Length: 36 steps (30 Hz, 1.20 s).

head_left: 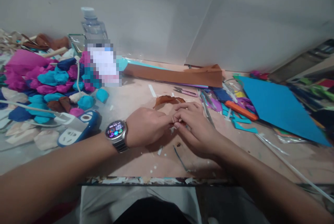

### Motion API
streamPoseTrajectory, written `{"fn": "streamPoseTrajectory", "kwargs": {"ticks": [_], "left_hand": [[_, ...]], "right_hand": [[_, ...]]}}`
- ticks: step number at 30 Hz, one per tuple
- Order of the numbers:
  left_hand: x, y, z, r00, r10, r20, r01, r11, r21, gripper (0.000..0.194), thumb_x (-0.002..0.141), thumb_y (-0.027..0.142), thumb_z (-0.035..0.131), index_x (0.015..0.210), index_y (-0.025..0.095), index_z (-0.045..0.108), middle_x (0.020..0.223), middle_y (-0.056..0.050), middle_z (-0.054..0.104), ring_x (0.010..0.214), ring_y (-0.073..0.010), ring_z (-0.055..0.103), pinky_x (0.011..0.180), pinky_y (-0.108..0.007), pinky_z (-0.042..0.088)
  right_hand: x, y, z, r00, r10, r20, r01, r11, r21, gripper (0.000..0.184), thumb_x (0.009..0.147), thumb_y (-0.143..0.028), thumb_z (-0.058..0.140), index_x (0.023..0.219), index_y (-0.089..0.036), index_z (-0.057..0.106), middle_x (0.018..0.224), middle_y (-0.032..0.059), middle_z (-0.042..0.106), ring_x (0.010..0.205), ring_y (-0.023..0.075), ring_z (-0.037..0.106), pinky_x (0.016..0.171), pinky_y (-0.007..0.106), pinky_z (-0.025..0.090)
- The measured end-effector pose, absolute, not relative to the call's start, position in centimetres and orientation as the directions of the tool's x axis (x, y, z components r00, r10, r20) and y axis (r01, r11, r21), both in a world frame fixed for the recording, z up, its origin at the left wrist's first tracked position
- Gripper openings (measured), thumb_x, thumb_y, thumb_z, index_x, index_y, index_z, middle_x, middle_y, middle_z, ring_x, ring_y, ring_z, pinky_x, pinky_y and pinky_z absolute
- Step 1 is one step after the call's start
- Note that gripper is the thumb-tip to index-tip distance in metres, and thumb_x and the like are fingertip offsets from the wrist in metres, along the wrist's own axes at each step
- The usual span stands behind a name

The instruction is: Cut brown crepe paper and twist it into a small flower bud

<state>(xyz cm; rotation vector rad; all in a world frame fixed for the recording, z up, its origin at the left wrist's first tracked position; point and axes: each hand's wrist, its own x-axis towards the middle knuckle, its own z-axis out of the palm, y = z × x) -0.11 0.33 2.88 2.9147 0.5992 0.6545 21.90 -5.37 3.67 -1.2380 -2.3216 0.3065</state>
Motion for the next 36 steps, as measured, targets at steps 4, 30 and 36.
{"fn": "streamPoseTrajectory", "kwargs": {"ticks": [4, 30, 36], "left_hand": [[0.0, -0.1, 4.5, 0.843, 0.509, 0.172, 0.329, -0.742, 0.585, 0.023, 0.100, 0.027, 0.052, 0.084, 0.017, 0.065, 0.076, -0.001, 0.071, 0.064, -0.0133, 0.062, 0.060, -0.025, 0.044], [0.5, -0.5, 3.3, 0.836, 0.535, 0.117, 0.511, -0.839, 0.186, 0.020, 0.100, 0.023, 0.055, 0.085, 0.017, 0.066, 0.078, -0.008, 0.075, 0.064, -0.0223, 0.072, 0.054, -0.030, 0.044], [0.5, -0.7, 3.9, 0.848, 0.522, 0.094, 0.504, -0.848, 0.163, 0.016, 0.100, 0.019, 0.055, 0.089, 0.017, 0.067, 0.080, -0.006, 0.075, 0.067, -0.0226, 0.072, 0.053, -0.030, 0.040]], "right_hand": [[22.2, -5.3, 3.8, -0.476, 0.814, 0.334, 0.696, 0.581, -0.422, 0.010, 0.099, -0.018, 0.049, 0.093, -0.024, 0.055, 0.100, 0.0062, 0.067, 0.115, 0.0288, 0.054, 0.099, 0.050, 0.036], [22.8, -4.8, 3.4, -0.507, 0.782, 0.364, 0.711, 0.618, -0.337, 0.006, 0.094, -0.021, 0.058, 0.091, -0.024, 0.063, 0.095, 0.0053, 0.071, 0.117, 0.0302, 0.057, 0.103, 0.053, 0.032], [22.5, -4.8, 3.5, -0.497, 0.777, 0.386, 0.701, 0.622, -0.350, 0.006, 0.092, -0.020, 0.059, 0.090, -0.024, 0.063, 0.092, 0.0048, 0.070, 0.114, 0.0294, 0.058, 0.102, 0.052, 0.034]]}}
